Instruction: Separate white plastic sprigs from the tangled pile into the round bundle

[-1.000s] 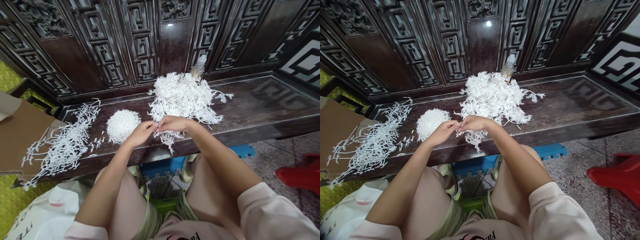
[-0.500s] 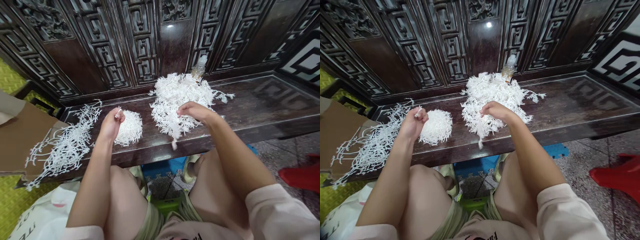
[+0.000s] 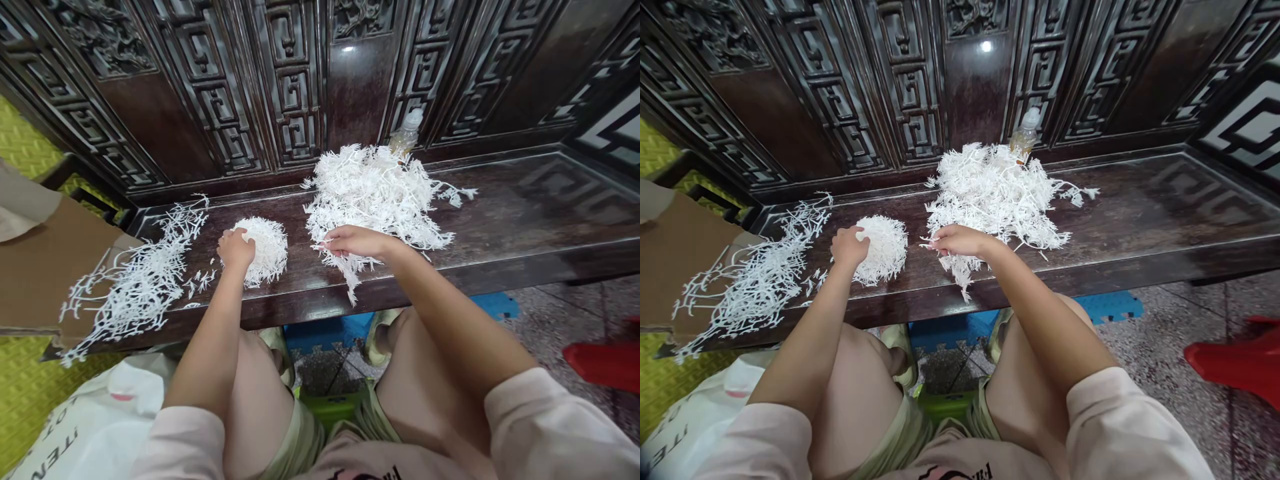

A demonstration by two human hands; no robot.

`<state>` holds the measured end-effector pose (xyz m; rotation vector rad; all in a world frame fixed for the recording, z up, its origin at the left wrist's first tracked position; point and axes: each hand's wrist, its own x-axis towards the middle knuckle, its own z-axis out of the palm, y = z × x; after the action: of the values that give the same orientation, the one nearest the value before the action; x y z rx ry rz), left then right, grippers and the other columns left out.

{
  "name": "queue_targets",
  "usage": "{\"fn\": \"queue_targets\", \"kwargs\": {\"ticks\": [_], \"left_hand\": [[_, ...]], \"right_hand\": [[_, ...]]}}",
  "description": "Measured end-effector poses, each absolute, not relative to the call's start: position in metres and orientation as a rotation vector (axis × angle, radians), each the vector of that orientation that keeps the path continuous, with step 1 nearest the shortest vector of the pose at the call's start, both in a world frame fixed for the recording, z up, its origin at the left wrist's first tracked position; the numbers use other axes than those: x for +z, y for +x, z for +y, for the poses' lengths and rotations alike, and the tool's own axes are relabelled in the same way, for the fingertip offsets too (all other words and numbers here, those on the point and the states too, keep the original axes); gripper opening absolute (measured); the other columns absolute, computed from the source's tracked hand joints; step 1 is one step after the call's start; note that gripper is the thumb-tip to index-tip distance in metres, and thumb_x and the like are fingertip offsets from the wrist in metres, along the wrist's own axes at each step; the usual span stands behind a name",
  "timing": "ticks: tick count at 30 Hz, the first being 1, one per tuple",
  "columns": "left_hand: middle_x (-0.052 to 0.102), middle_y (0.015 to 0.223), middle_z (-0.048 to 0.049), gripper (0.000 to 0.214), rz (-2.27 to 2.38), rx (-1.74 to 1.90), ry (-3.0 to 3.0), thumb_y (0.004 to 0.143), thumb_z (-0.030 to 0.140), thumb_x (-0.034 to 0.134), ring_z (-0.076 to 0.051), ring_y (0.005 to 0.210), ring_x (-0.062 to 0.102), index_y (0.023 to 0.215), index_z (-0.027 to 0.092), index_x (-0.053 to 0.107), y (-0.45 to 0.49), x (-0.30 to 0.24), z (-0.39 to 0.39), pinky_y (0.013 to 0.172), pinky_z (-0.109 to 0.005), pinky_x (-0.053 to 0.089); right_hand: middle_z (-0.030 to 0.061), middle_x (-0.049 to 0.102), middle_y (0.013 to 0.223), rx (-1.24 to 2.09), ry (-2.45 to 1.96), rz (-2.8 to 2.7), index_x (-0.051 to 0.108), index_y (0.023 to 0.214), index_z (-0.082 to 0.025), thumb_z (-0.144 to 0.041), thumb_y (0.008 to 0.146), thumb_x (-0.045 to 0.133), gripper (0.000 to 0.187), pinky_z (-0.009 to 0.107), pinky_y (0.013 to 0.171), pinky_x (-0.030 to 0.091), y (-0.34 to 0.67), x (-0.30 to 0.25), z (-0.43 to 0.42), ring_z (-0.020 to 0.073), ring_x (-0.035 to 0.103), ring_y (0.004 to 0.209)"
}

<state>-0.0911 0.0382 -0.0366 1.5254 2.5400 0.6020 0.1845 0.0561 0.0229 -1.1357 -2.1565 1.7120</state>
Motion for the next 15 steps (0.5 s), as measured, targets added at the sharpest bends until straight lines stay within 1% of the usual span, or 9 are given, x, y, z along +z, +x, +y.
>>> {"fn": "queue_targets", "kwargs": {"ticks": [3, 5, 7, 8, 9, 11, 13, 15], "left_hand": [[0.047, 0.114, -0.0145, 0.035, 2.475, 0.371, 1.604, 0.072, 0.034, 0.044, -0.036, 0.104, 0.042, 0.102, 0.021, 0.055, -0.083, -0.031, 0.037, 0.083, -0.05, 0.028], [0.046, 0.119, -0.0142, 0.04, 2.438, 0.252, 1.641, 0.074, 0.037, 0.041, -0.038, 0.108, 0.04, 0.108, 0.02, 0.052, -0.073, -0.026, 0.037, 0.087, -0.054, 0.022], [0.045, 0.122, -0.0134, 0.041, 2.462, 0.219, 1.681, 0.074, 0.038, 0.041, -0.038, 0.112, 0.036, 0.109, 0.02, 0.053, -0.059, -0.018, 0.034, 0.091, -0.055, 0.017], [0.047, 0.121, -0.0125, 0.04, 2.458, 0.251, 1.721, 0.075, 0.038, 0.04, -0.037, 0.113, 0.035, 0.107, 0.02, 0.054, -0.051, -0.013, 0.031, 0.092, -0.055, 0.016], [0.049, 0.119, -0.0115, 0.038, 2.41, 0.314, 1.774, 0.076, 0.038, 0.039, -0.035, 0.112, 0.037, 0.104, 0.02, 0.056, -0.042, -0.007, 0.027, 0.093, -0.052, 0.018], [0.057, 0.108, -0.0084, 0.037, 2.175, 0.514, 1.871, 0.079, 0.041, 0.033, -0.028, 0.103, 0.046, 0.096, 0.02, 0.059, -0.022, 0.004, 0.015, 0.089, -0.042, 0.03], [0.061, 0.092, -0.0052, 0.043, 1.879, 0.694, 1.845, 0.082, 0.045, 0.024, -0.02, 0.087, 0.054, 0.087, 0.02, 0.059, -0.003, 0.014, 0.002, 0.077, -0.032, 0.038], [0.062, 0.08, -0.0034, 0.048, 1.701, 0.763, 1.781, 0.082, 0.05, 0.021, -0.016, 0.074, 0.055, 0.08, 0.019, 0.058, 0.014, 0.021, -0.011, 0.068, -0.028, 0.04]], "right_hand": [[0.0001, 0.05, 0.059, 1.726, -1.147, -1.993, 0.054, 0.07, -0.014, -0.031, 0.075, 0.051, 0.018, 0.022, 0.055, 0.033, 0.179, 0.024, 0.055, 0.0072, 0.04, 0.053], [0.0017, 0.053, 0.061, 1.758, -1.138, -1.883, 0.054, 0.066, -0.013, -0.03, 0.075, 0.051, 0.019, 0.022, 0.055, 0.035, 0.175, 0.027, 0.054, 0.0072, 0.042, 0.054], [0.0021, 0.054, 0.062, 1.823, -1.1, -1.793, 0.055, 0.066, -0.013, -0.028, 0.075, 0.051, 0.018, 0.021, 0.055, 0.035, 0.173, 0.03, 0.051, 0.0071, 0.044, 0.054], [0.0018, 0.054, 0.063, 1.852, -1.076, -1.752, 0.056, 0.068, -0.013, -0.028, 0.074, 0.052, 0.017, 0.021, 0.054, 0.036, 0.172, 0.031, 0.051, 0.0068, 0.044, 0.054], [0.0013, 0.054, 0.063, 1.871, -1.055, -1.714, 0.057, 0.07, -0.013, -0.027, 0.074, 0.052, 0.015, 0.02, 0.053, 0.036, 0.171, 0.031, 0.05, 0.0063, 0.044, 0.053], [0.0007, 0.055, 0.063, 1.873, -1.043, -1.637, 0.058, 0.072, -0.013, -0.025, 0.074, 0.053, 0.012, 0.02, 0.052, 0.036, 0.169, 0.032, 0.049, 0.0055, 0.044, 0.05], [0.0018, 0.057, 0.066, 1.861, -1.07, -1.559, 0.057, 0.072, -0.013, -0.023, 0.074, 0.053, 0.011, 0.021, 0.052, 0.038, 0.168, 0.032, 0.048, 0.0055, 0.046, 0.049], [0.0032, 0.06, 0.068, 1.843, -1.112, -1.464, 0.057, 0.073, -0.013, -0.02, 0.073, 0.053, 0.008, 0.022, 0.053, 0.039, 0.167, 0.032, 0.048, 0.0061, 0.048, 0.049]]}}
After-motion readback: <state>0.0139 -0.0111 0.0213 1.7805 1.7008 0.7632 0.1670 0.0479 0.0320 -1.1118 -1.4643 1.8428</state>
